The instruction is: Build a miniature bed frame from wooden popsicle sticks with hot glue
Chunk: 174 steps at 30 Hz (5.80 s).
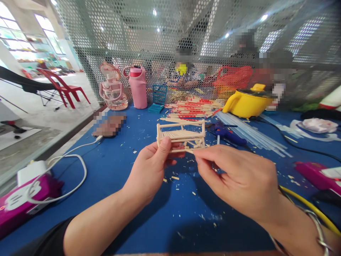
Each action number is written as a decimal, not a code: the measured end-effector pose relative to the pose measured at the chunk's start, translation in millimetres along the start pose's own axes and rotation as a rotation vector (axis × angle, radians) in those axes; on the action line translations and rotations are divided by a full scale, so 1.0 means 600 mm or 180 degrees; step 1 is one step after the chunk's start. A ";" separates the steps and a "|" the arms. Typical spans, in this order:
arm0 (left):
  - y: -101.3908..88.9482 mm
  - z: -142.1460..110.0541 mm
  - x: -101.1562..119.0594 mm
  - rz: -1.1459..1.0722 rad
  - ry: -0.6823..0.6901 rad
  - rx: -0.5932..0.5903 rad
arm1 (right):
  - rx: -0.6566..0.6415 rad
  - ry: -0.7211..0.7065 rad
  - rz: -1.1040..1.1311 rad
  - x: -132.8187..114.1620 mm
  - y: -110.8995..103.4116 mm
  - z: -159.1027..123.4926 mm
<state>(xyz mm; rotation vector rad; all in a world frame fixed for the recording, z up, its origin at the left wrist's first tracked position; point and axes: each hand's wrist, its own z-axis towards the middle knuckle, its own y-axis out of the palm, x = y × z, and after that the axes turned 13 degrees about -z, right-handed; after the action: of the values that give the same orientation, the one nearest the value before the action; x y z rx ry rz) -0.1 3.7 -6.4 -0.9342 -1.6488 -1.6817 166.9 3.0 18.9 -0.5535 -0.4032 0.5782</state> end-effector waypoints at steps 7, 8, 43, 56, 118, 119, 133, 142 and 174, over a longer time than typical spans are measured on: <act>0.001 -0.001 0.000 -0.0004 0.0000 0.0035 | 0.0000 -0.0039 -0.0027 0.001 0.002 0.000; 0.001 -0.001 0.000 -0.0009 0.0007 0.0034 | -0.0007 -0.0033 -0.0031 0.001 0.002 0.000; 0.007 -0.006 0.011 -0.0498 -0.0223 0.0213 | 0.0103 0.0939 0.0511 0.010 -0.005 -0.006; 0.014 -0.017 -0.004 -0.0227 -0.0312 0.0269 | -0.0519 0.2743 0.3974 0.027 0.038 -0.023; 0.017 -0.020 0.000 -0.0254 -0.0441 0.0326 | -0.0199 0.0588 0.0534 -0.019 0.009 -0.027; 0.017 -0.021 -0.001 -0.0242 -0.0442 0.0326 | -0.0194 0.0596 0.0529 -0.018 0.008 -0.027; 0.014 -0.023 -0.005 -0.0137 -0.0267 0.0163 | -0.0014 0.0947 0.0869 -0.002 -0.003 -0.020; 0.019 -0.025 -0.003 -0.0193 -0.0243 0.0189 | -0.0080 0.0678 0.0700 -0.008 0.005 -0.024; 0.018 -0.022 -0.008 -0.0127 0.0013 0.0490 | -0.0797 0.1055 0.0426 0.060 -0.031 -0.010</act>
<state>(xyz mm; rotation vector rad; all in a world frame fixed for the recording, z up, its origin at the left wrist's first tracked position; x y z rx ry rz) 10.4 -10.4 -4.0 -0.8279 -1.7770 -1.5557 204.8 9.9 32.5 -0.9068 -0.1240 0.5552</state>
